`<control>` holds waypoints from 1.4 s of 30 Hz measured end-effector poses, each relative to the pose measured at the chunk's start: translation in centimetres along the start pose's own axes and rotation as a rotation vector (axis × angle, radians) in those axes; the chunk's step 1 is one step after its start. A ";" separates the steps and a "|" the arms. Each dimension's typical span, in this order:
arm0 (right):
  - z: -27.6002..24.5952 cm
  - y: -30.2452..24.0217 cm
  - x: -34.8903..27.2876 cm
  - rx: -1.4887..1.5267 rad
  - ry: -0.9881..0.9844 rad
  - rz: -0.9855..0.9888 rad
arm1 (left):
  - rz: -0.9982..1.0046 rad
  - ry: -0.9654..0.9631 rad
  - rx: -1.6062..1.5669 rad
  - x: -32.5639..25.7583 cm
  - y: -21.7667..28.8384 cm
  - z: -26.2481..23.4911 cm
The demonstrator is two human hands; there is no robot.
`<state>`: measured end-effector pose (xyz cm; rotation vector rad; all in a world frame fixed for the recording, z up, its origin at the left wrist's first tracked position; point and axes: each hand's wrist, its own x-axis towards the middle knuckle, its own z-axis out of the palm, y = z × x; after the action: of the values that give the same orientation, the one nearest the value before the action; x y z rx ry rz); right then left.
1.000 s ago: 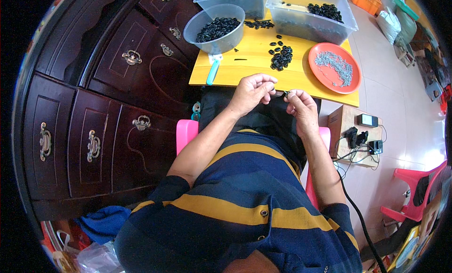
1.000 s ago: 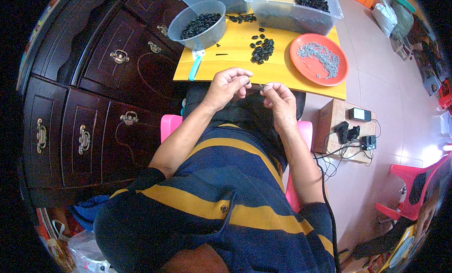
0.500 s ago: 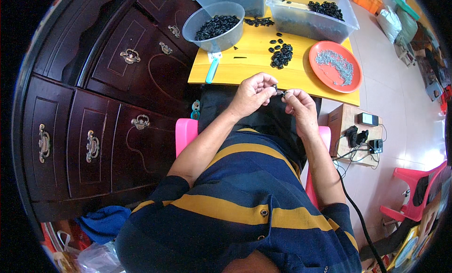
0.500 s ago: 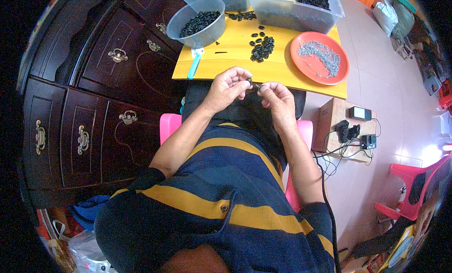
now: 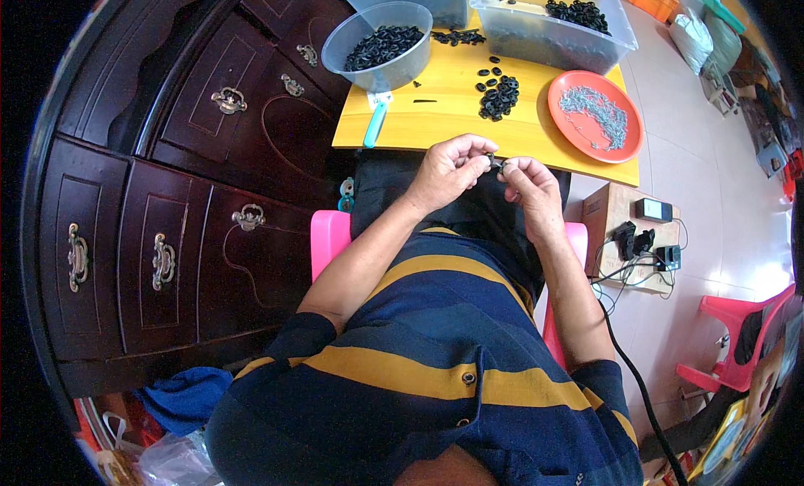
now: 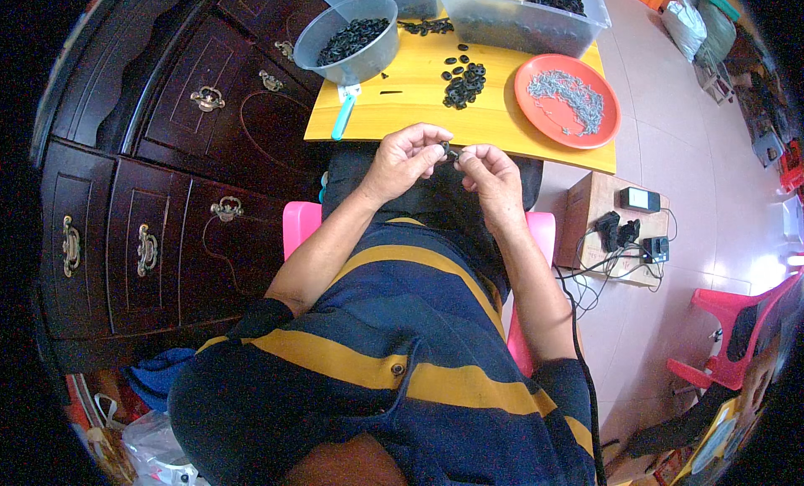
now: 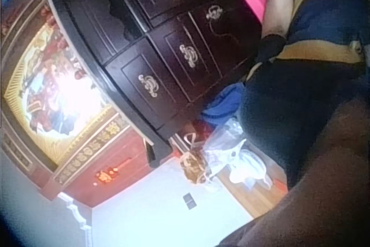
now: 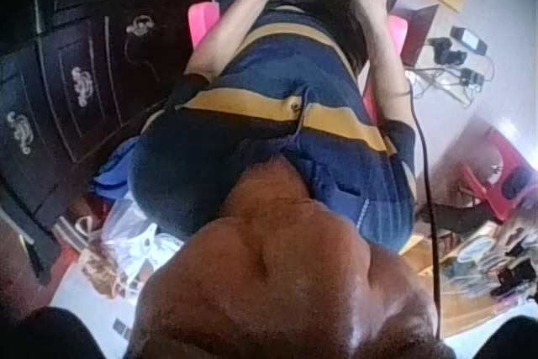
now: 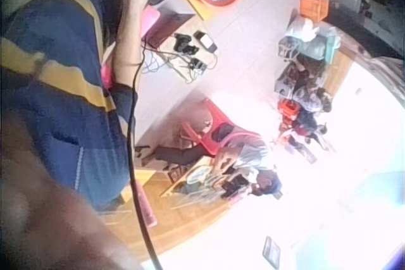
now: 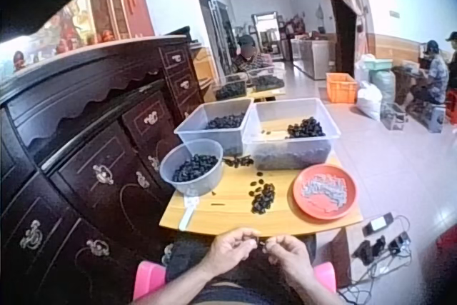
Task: Manually inserting metal pins into small black plastic components at a workshop table.
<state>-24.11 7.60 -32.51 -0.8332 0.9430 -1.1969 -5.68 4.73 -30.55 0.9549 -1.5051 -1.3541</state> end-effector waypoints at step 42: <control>0.0 0.3 -0.1 -0.040 -0.006 -0.004 | 0.120 -0.098 0.238 0.5 0.1 0.0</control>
<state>-24.05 7.75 -32.75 -0.8704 0.9641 -1.1817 -5.84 4.25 -30.40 0.9379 -1.7990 -1.1682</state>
